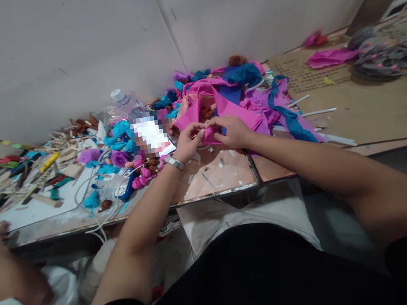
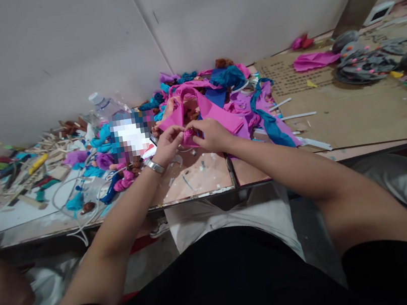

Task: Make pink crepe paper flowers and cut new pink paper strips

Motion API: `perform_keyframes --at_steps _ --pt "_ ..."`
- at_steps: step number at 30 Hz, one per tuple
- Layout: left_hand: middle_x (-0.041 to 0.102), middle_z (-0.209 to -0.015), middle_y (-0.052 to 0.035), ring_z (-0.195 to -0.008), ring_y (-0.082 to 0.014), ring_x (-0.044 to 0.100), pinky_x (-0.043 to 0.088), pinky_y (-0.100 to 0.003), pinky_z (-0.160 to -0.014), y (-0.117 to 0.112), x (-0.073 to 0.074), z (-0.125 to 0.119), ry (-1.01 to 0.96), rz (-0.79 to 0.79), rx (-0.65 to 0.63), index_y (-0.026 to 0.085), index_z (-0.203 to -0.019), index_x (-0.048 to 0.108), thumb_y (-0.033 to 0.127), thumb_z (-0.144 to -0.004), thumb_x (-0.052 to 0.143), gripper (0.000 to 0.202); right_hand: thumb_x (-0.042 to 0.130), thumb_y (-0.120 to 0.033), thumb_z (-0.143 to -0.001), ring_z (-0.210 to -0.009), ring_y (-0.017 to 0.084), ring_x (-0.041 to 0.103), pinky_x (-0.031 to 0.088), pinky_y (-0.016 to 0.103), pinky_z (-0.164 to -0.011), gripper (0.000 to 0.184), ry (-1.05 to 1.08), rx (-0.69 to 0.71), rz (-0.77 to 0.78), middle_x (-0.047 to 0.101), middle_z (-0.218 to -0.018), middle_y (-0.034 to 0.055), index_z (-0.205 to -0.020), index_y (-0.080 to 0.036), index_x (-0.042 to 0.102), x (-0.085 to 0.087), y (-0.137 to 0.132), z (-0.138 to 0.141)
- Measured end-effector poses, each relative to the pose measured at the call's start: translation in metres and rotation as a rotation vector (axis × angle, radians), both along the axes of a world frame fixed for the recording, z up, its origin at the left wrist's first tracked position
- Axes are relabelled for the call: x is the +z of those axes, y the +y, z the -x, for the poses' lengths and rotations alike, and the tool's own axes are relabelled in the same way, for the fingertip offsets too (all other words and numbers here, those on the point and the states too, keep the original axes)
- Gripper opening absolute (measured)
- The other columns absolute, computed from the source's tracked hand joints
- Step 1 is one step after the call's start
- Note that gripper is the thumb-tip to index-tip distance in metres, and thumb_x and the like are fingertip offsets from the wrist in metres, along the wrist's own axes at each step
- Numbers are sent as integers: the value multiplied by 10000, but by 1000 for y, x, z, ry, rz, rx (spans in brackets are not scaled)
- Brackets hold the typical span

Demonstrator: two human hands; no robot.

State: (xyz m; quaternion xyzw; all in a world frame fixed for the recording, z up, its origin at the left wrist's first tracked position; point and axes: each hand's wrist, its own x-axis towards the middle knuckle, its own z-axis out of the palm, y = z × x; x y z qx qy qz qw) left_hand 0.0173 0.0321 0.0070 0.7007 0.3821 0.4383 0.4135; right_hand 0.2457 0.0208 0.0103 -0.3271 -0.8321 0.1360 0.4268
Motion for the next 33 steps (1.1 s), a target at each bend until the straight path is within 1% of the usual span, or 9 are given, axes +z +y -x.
perform_keyframes --at_steps 3,5,8,15,18,21,27,30,33 --pt "762 -1090 -81 -927 -176 717 602 -289 -814 -1 0 0 56 -153 34 190 -1101 749 717 -827 823 599 651 -288 -885 -850 246 737 514 346 -800 331 40 -21 27 823 -1004 84 -1168 -175 779 1 1 -1" --pt "772 -1108 -81 -958 -178 726 601 -304 -866 -1 0 0 84 -202 41 196 -1114 751 659 -854 830 537 659 -287 -887 -844 243 738 516 342 -789 306 61 -15 38 824 -998 81 -1148 -179 777 1 1 -1" --pt "792 -1091 -83 -927 -173 735 597 -303 -854 0 -1 1 107 -219 32 193 -1125 760 598 -877 834 481 672 -290 -894 -863 250 744 519 350 -803 274 74 -18 38 827 -1003 80 -1126 -187 774 0 1 0" --pt "806 -1061 -85 -915 -175 731 582 -307 -867 1 -1 2 112 -259 30 182 -1104 777 591 -862 850 481 703 -344 -925 -845 246 735 509 354 -799 241 75 -29 42 826 -992 84 -1089 -186 781 1 0 1" --pt "783 -984 -71 -876 -171 717 574 -300 -831 2 -3 1 79 -235 53 171 -1021 759 638 -881 812 491 712 -376 -941 -826 237 728 499 345 -782 274 66 -38 49 821 -967 79 -1122 -183 782 1 0 1" --pt "733 -897 -39 -782 -141 674 539 -265 -752 5 -5 2 5 -169 84 170 -958 720 653 -868 812 500 722 -381 -941 -813 238 731 493 344 -772 308 63 -44 49 816 -931 72 -1166 -178 777 0 0 1" --pt "620 -744 25 -628 -104 539 456 -229 -626 12 -5 5 -146 -46 95 188 -859 629 463 -768 890 391 706 -351 -937 -866 258 753 505 363 -804 232 46 -36 13 839 -967 85 -1065 -186 807 -3 3 1" --pt "628 -762 19 -659 -112 548 456 -229 -638 13 -3 6 -149 -47 106 191 -850 623 369 -774 855 303 694 -371 -952 -874 254 756 511 360 -814 233 48 -16 -2 843 -972 91 -1030 -186 812 -2 3 2" --pt "670 -820 -3 -732 -137 614 499 -251 -683 12 -3 5 -150 -53 98 193 -880 635 352 -787 832 270 681 -431 -978 -874 242 755 514 352 -823 279 57 9 -6 842 -976 90 -1016 -186 810 -1 2 2"
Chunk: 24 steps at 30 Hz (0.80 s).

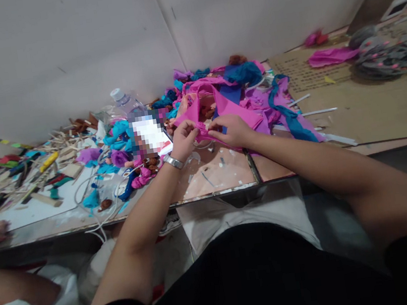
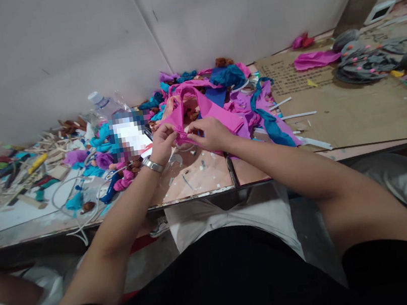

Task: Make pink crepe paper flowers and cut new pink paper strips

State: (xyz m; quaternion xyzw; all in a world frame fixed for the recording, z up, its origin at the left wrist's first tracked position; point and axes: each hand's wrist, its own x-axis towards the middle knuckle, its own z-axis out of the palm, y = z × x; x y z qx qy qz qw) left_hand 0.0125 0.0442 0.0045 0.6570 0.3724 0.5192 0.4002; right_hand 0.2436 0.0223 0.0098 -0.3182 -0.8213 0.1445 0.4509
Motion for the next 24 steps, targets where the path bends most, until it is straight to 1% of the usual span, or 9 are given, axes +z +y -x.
perform_keyframes --at_steps 2,4,9,12,14,17,19,22,24 --pt "687 -832 -10 -749 -148 638 517 -266 -699 -1 0 -1 -5 18 -18 196 -892 641 366 -783 834 279 684 -450 -983 -855 232 747 511 346 -817 290 -1 21 -4 839 -966 85 -1010 -188 805 1 -1 0" --pt "689 -812 -3 -732 -147 633 508 -265 -690 -2 -1 -2 -10 40 -23 199 -885 650 367 -764 847 286 703 -455 -976 -822 223 731 503 343 -799 287 -6 37 -12 833 -946 81 -1007 -187 798 2 -1 0" --pt "654 -739 18 -642 -114 560 429 -227 -617 -4 2 -3 -8 61 -20 190 -840 664 327 -711 858 270 697 -442 -989 -848 233 724 495 357 -832 272 -22 24 -44 826 -944 89 -981 -187 790 3 -1 0" --pt "633 -719 23 -613 -105 521 409 -221 -591 -5 4 -2 6 57 -34 191 -830 666 317 -720 837 239 675 -423 -999 -859 238 723 491 363 -844 261 -20 10 -44 822 -940 90 -972 -189 787 4 -2 -1" --pt "632 -717 22 -616 -104 516 408 -217 -589 -5 5 -2 24 58 -49 191 -835 679 322 -738 822 216 674 -437 -1000 -854 240 720 485 366 -836 273 -21 4 -41 820 -933 89 -966 -191 787 4 -3 0" --pt "661 -746 13 -642 -102 543 433 -207 -604 -6 4 -2 42 67 -79 184 -852 715 343 -769 805 201 674 -474 -1003 -858 247 720 480 374 -835 306 -28 -3 -34 817 -927 90 -956 -195 788 4 -3 0" --pt "687 -763 5 -646 -106 570 463 -209 -608 -7 2 -2 63 82 -102 181 -871 738 371 -789 808 218 665 -458 -1004 -868 251 717 481 380 -844 291 -39 -1 -24 817 -932 89 -952 -200 789 4 -3 0" --pt "736 -802 -17 -646 -121 613 511 -227 -607 -9 0 -3 119 91 -108 179 -935 778 457 -826 820 302 666 -413 -989 -868 248 707 483 381 -849 246 -54 10 -12 818 -948 87 -964 -203 790 4 -2 0" --pt "774 -841 -39 -681 -142 657 547 -245 -634 -11 -1 -3 169 52 -82 176 -977 804 515 -852 811 361 670 -409 -983 -851 242 696 477 377 -839 239 -57 8 -11 816 -938 82 -962 -203 789 3 -2 0"
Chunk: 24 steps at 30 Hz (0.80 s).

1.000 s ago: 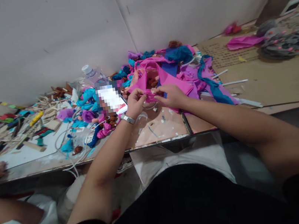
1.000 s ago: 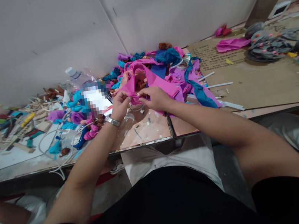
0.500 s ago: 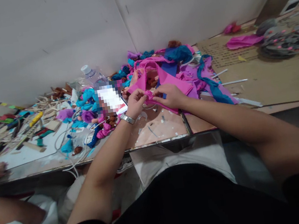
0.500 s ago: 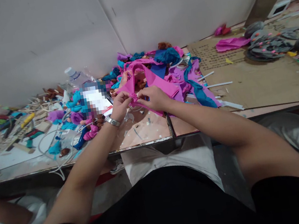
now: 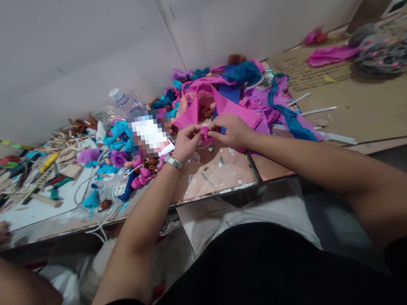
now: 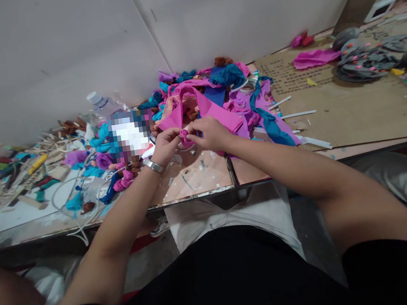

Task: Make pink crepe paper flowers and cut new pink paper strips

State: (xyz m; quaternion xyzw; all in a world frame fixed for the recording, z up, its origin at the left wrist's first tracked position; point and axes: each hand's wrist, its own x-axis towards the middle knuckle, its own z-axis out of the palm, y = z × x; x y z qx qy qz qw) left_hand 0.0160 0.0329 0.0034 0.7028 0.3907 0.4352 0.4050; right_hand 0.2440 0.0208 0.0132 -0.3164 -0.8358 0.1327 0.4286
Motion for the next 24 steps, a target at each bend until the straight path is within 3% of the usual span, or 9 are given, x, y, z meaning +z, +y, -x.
perform_keyframes --at_steps 6,14,18,24 --pt "835 -1075 -80 -995 -237 763 610 -329 -896 -5 2 1 173 -157 -95 190 -1128 834 457 -939 741 340 687 -435 -977 -777 223 661 455 363 -796 275 11 -10 9 787 -844 65 -851 -202 760 0 -1 1" --pt "808 -987 -61 -867 -208 737 600 -302 -792 -6 5 3 95 -63 -141 178 -1069 807 567 -907 770 422 708 -458 -982 -772 207 674 462 337 -784 291 34 -17 43 804 -867 61 -890 -191 778 0 0 0" --pt "782 -919 -47 -772 -177 698 582 -277 -707 -6 6 -1 29 8 -80 173 -1027 787 598 -866 804 454 714 -475 -971 -779 213 689 477 337 -781 295 57 -26 58 810 -893 65 -971 -188 782 0 -1 0" --pt "778 -867 -37 -782 -178 683 574 -298 -756 1 6 -1 -56 -14 27 176 -942 785 522 -811 814 372 711 -423 -948 -848 241 733 509 359 -820 281 46 -34 52 831 -982 84 -1082 -189 792 -1 -1 -1"
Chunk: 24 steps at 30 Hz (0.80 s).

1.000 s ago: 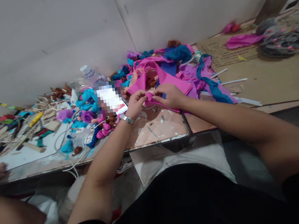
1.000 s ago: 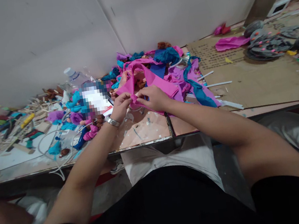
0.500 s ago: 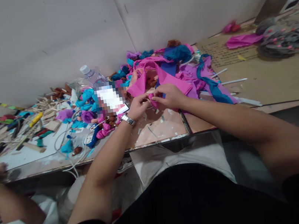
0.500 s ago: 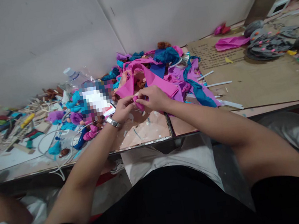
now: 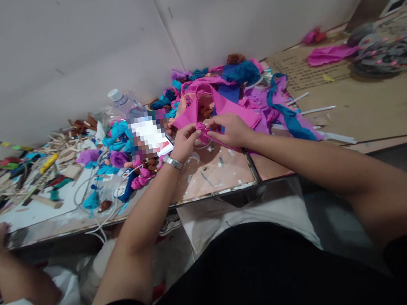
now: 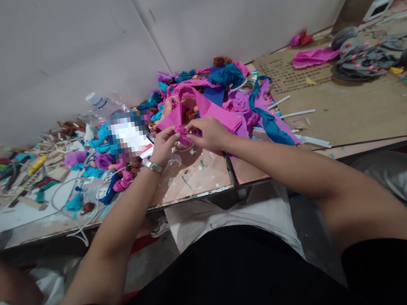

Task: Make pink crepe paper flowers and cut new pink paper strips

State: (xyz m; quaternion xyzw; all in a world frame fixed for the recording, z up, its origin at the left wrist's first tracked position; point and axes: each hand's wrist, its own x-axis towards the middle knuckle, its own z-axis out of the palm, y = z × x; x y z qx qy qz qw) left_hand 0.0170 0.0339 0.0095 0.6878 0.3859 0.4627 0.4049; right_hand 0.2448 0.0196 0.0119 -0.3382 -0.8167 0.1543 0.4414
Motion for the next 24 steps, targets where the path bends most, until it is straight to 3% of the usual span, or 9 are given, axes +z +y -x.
perform_keyframes --at_steps 12,19,24 --pt "721 -757 -6 -659 -147 625 533 -264 -641 -1 0 1 26 -3 -17 178 -841 753 378 -783 737 208 659 -398 -980 -791 216 687 477 346 -786 237 -18 1 -46 803 -888 67 -959 -195 780 0 0 2" --pt "741 -736 -8 -642 -166 667 554 -264 -594 -6 3 0 33 78 -73 183 -822 762 376 -794 735 196 700 -412 -947 -769 209 661 465 338 -756 226 7 12 -5 777 -850 55 -869 -202 735 0 -1 2" --pt "698 -685 2 -605 -150 637 565 -262 -592 -5 0 1 19 149 -125 177 -838 775 419 -809 751 245 698 -439 -957 -809 211 648 462 332 -771 321 10 18 26 765 -932 59 -1148 -186 747 0 -1 2"
